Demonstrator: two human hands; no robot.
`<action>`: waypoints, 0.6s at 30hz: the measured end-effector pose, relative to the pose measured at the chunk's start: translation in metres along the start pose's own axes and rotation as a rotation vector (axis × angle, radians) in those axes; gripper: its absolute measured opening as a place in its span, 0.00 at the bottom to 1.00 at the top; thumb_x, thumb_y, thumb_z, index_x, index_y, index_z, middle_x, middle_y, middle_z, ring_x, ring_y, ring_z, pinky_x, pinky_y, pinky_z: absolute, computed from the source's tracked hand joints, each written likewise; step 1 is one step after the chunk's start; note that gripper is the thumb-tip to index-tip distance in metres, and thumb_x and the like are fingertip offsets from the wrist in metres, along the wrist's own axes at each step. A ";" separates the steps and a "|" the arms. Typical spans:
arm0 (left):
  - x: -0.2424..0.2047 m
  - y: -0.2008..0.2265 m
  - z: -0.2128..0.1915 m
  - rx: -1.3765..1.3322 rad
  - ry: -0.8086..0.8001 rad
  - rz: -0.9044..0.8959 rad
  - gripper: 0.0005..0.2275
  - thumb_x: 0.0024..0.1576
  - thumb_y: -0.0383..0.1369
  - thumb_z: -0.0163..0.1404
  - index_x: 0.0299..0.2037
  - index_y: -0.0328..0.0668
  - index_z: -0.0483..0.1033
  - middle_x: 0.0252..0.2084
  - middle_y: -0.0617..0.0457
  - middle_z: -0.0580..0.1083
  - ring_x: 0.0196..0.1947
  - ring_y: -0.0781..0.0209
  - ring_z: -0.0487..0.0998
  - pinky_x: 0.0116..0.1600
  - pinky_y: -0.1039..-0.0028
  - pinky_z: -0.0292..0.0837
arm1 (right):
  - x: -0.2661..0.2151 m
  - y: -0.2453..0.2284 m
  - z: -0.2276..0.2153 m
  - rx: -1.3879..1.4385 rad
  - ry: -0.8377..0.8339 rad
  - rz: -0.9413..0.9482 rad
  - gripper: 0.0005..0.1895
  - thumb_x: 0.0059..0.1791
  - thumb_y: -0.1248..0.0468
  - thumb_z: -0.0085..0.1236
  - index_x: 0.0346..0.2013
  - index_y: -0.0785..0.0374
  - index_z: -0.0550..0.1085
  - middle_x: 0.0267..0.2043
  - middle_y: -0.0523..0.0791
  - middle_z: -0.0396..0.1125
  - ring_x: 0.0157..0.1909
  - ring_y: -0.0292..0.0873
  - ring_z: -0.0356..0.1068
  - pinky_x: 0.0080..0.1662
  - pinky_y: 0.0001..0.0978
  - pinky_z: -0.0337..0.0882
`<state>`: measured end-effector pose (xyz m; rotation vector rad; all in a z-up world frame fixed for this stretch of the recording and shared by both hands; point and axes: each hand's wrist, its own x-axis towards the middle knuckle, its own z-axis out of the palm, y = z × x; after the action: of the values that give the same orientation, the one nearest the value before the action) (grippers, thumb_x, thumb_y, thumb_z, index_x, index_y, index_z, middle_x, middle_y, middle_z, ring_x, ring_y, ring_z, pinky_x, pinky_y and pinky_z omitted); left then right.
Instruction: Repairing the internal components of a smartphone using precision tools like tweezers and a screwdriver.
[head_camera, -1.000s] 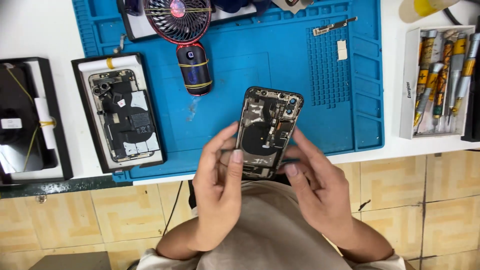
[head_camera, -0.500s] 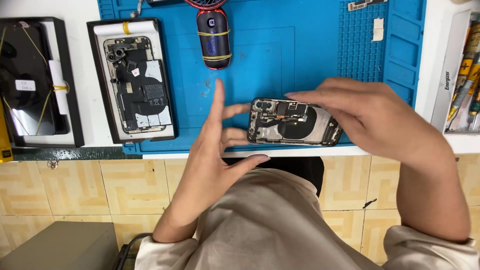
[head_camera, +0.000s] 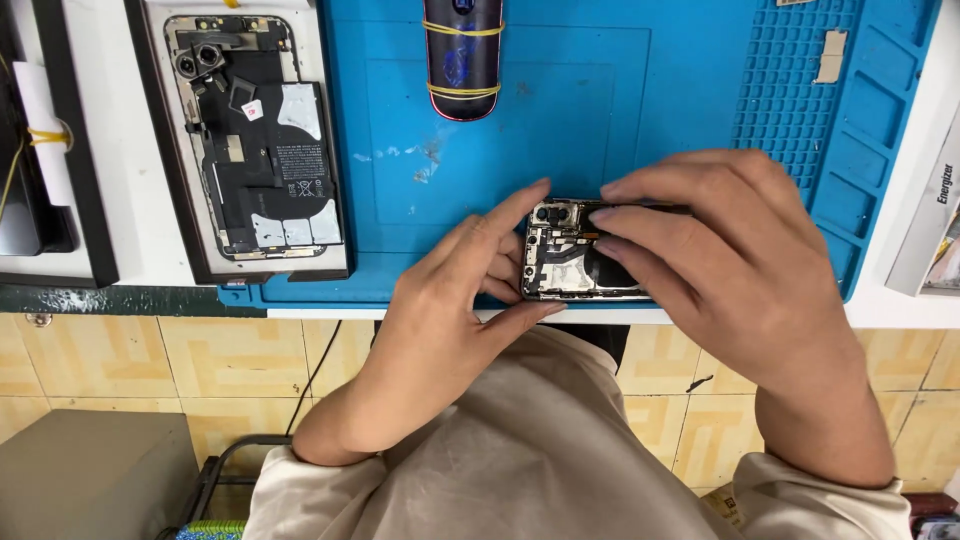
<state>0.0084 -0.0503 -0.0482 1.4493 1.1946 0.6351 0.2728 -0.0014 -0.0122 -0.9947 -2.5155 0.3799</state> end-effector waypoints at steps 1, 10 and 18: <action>0.000 0.000 0.000 -0.003 0.003 0.014 0.39 0.64 0.30 0.72 0.83 0.54 0.62 0.53 0.54 0.77 0.44 0.67 0.88 0.58 0.77 0.93 | 0.007 -0.002 0.000 0.011 -0.027 -0.006 0.07 0.66 0.71 0.68 0.57 0.70 0.82 0.62 0.59 0.78 0.58 0.62 0.78 0.60 0.50 0.75; -0.002 -0.007 0.001 0.023 0.012 0.084 0.38 0.67 0.31 0.71 0.84 0.53 0.59 0.52 0.54 0.75 0.45 0.67 0.86 0.63 0.77 0.93 | 0.032 -0.010 0.000 0.001 -0.180 0.020 0.04 0.65 0.70 0.68 0.53 0.69 0.81 0.59 0.55 0.77 0.54 0.56 0.80 0.56 0.48 0.83; -0.001 -0.009 0.001 -0.018 -0.008 0.060 0.38 0.68 0.30 0.70 0.85 0.55 0.59 0.53 0.54 0.74 0.45 0.67 0.87 0.65 0.77 0.93 | 0.030 -0.015 -0.008 -0.198 -0.275 -0.008 0.07 0.64 0.66 0.70 0.56 0.63 0.82 0.63 0.50 0.80 0.58 0.54 0.83 0.54 0.48 0.88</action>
<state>0.0057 -0.0528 -0.0564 1.4760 1.1403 0.6788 0.2481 0.0094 0.0082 -1.0688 -2.8493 0.2856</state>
